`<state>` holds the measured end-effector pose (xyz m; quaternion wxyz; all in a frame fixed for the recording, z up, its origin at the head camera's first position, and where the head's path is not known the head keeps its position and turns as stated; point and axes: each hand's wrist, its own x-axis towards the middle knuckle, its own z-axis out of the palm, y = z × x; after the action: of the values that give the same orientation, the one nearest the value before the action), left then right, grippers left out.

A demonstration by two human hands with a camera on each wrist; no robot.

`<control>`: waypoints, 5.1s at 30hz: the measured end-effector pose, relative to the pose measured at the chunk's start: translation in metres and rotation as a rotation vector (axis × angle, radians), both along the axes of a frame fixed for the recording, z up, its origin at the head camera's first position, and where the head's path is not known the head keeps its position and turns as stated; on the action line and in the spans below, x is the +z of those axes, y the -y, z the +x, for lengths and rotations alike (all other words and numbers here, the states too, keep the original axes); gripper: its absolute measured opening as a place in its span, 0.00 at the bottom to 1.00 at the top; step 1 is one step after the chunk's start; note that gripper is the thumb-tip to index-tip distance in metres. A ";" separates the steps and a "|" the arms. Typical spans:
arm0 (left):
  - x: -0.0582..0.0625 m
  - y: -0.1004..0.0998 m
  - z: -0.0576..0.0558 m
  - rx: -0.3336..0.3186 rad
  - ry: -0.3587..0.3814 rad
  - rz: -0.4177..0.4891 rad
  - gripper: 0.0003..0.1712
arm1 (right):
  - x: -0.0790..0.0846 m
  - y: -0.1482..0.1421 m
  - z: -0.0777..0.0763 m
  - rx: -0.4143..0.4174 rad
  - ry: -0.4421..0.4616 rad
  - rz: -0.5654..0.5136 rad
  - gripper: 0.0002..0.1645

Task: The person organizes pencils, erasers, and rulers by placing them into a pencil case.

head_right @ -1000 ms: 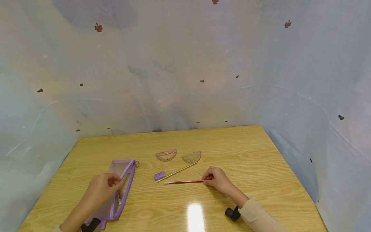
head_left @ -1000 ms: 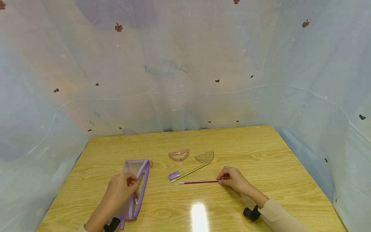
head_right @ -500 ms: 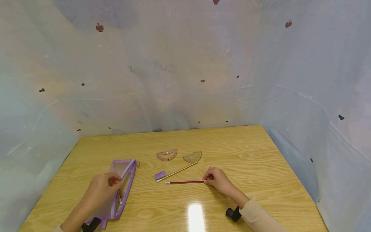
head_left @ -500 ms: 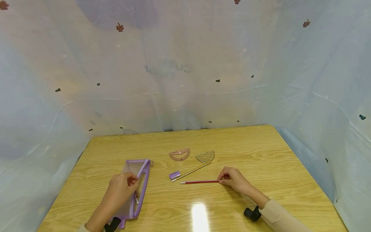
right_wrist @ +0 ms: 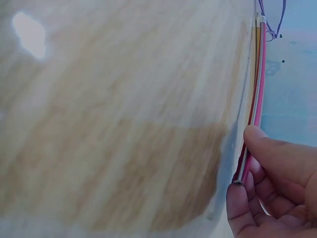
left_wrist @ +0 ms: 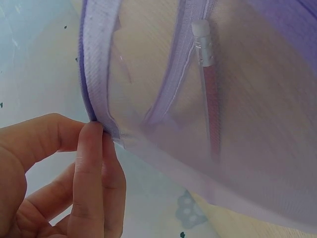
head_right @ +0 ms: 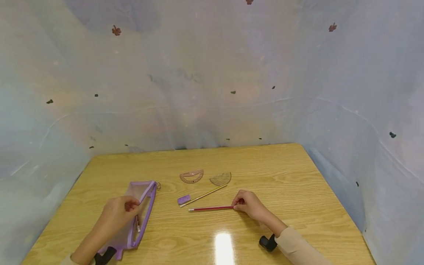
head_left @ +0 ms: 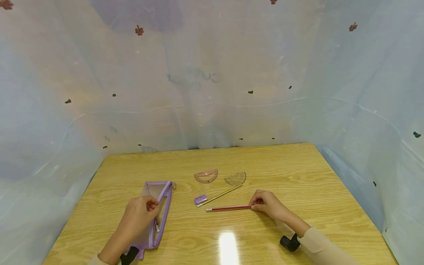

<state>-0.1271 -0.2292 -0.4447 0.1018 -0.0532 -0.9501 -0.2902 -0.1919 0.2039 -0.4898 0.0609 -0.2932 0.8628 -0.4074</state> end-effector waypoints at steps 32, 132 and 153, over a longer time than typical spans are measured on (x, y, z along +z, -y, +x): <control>-0.001 0.000 0.000 0.012 0.009 -0.007 0.03 | 0.013 0.030 -0.009 0.040 0.005 -0.018 0.03; 0.003 -0.004 -0.001 0.004 0.006 -0.012 0.04 | 0.023 0.159 -0.024 0.061 -0.037 -0.001 0.02; 0.001 -0.004 -0.002 -0.014 -0.048 -0.011 0.05 | 0.022 0.181 -0.022 0.027 0.024 0.017 0.03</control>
<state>-0.1292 -0.2250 -0.4436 0.1223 -0.0676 -0.9485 -0.2842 -0.2140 0.0226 -0.4677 0.0794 -0.2993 0.8613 -0.4028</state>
